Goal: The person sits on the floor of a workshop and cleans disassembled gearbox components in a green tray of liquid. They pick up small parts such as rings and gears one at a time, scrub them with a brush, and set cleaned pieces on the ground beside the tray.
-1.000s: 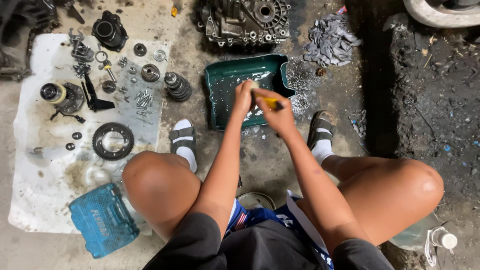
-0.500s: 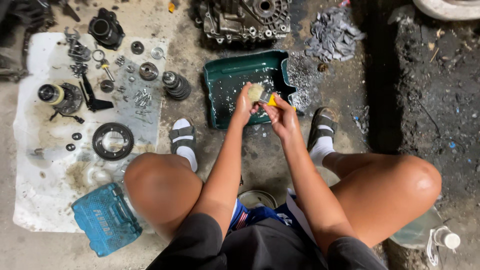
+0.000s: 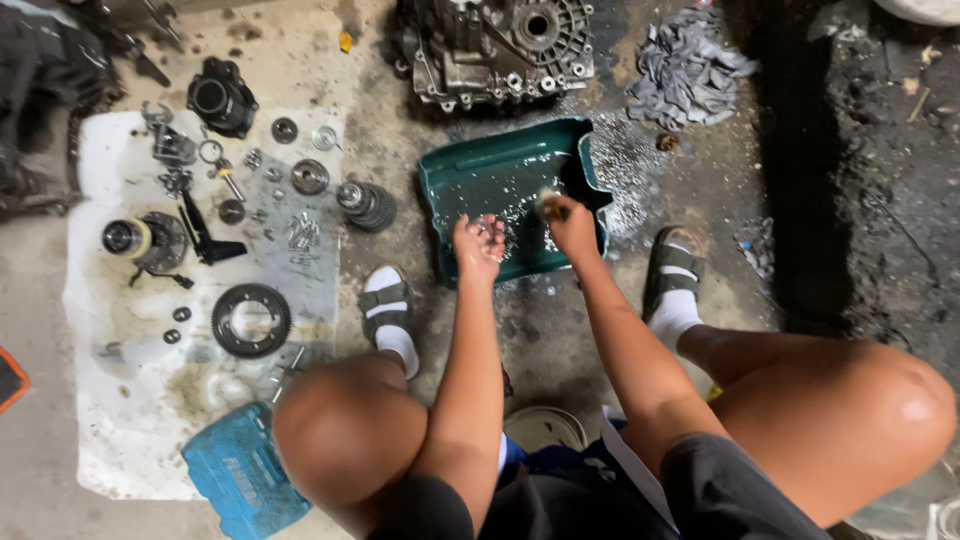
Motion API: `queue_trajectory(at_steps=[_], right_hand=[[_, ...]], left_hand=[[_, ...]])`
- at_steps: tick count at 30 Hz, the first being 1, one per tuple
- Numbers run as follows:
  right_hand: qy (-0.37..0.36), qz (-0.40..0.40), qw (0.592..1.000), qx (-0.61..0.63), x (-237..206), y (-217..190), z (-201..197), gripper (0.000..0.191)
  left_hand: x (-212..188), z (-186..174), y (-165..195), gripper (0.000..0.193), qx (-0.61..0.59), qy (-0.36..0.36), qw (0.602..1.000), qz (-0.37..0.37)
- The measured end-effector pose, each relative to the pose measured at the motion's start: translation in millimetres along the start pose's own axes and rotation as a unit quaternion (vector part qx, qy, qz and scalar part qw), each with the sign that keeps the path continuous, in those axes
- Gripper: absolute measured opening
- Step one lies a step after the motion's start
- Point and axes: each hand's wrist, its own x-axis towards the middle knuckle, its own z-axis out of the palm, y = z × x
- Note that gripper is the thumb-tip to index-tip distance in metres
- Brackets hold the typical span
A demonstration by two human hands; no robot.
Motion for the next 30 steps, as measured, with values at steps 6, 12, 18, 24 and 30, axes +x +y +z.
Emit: queue_trajectory(at_steps=[6, 12, 18, 24, 30], right_hand=[[-0.008, -0.115, 0.966, -0.23, -34, 22, 36, 0.044], [-0.09, 0.381, 0.79, 0.472, -31, 18, 14, 0.021], [-0.023, 0.229, 0.826, 0.515, -48, -5, -24, 0.019], [-0.029, 0.013, 0.957, 0.289, -58, -34, -14, 0.018], [-0.007, -0.25, 0.967, -0.055, -77, -42, -25, 0.023]], left_hand=[[-3, -10, 3, 0.047, -0.138, -0.065, 0.987, 0.045], [-9, -2, 12, 0.035, -0.157, -0.07, 0.98, 0.098], [-15, 12, -3, 0.049, -0.027, -0.114, 0.989, 0.095], [-23, 34, -22, 0.058, 0.222, -0.068, 0.967, 0.109], [-25, 42, -31, 0.049, 0.27, -0.121, 0.904, 0.308]])
